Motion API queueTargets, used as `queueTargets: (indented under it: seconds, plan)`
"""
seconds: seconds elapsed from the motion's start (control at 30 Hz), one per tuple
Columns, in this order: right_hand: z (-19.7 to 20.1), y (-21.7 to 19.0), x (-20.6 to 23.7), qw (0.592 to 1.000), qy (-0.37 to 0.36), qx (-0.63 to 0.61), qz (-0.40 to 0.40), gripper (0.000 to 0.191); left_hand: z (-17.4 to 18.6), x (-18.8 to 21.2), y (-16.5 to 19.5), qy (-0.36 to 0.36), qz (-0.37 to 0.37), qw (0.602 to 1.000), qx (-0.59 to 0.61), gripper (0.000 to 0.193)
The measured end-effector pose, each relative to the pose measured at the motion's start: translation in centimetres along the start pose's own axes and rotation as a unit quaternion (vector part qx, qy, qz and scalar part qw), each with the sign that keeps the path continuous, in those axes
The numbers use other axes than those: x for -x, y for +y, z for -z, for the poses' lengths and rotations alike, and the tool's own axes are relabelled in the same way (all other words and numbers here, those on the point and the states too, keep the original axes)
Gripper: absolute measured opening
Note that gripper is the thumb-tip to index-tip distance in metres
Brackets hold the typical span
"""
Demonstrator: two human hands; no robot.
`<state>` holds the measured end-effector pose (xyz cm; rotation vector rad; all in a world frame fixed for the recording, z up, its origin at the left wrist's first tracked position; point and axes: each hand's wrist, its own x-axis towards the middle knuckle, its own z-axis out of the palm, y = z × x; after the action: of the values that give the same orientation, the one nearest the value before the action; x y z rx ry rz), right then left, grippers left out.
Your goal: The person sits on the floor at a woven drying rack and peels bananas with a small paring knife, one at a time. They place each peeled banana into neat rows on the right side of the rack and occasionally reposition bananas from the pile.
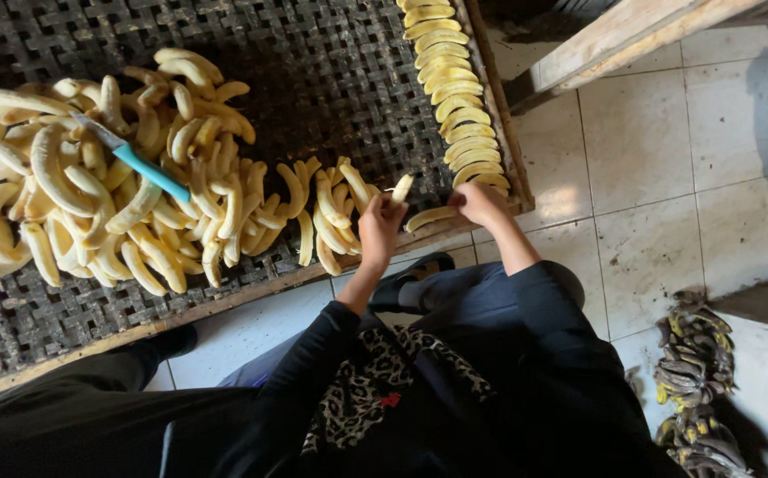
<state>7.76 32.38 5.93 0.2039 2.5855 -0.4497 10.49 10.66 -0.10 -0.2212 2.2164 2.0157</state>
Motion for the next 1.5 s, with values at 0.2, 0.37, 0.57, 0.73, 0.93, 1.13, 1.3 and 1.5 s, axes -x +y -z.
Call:
queueTargets:
  seconds: [0.2, 0.37, 0.57, 0.73, 0.93, 1.13, 1.3, 1.5]
  plan:
    - [0.2, -1.9, -0.4, 0.985, 0.054, 0.044, 0.16, 0.023, 0.7, -0.3, 0.0, -0.027, 0.031, 0.999, 0.009, 0.034]
    - [-0.3, -3.3, -0.8, 0.98, -0.066, -0.011, 0.19, 0.028, 0.2, -0.4, 0.1, -0.036, -0.009, 0.999, 0.014, 0.043]
    - [-0.7, -2.7, -1.2, 0.985, -0.099, 0.07, 0.126, 0.026, 0.5, 0.1, -0.1, -0.048, 0.054, 0.997, 0.002, 0.039]
    - [0.2, -1.7, -1.5, 0.986, -0.078, -0.021, 0.147, 0.037, 0.0, 0.0, -0.1, -0.061, 0.007, 0.998, 0.028, 0.045]
    - [1.9, -1.4, -1.5, 0.887, -0.141, -0.394, 0.193, 0.052, -3.0, -1.3, 0.0, -0.187, 0.115, 0.971, 0.098, 0.035]
    - [0.6, -1.6, -2.5, 0.898, -0.14, -0.397, 0.127, 0.024, -5.1, -2.3, 0.4, -0.2, 0.157, 0.901, 0.353, 0.053]
    - [1.3, -2.7, -3.2, 0.886, -0.157, -0.426, 0.096, 0.024, -3.0, 0.8, -0.5, -0.11, -0.015, 0.988, -0.107, 0.047]
    - [2.2, -5.0, -4.6, 0.962, -0.187, -0.117, 0.159, 0.021, -0.5, 6.4, -2.9, -0.129, -0.096, 0.977, -0.143, 0.074]
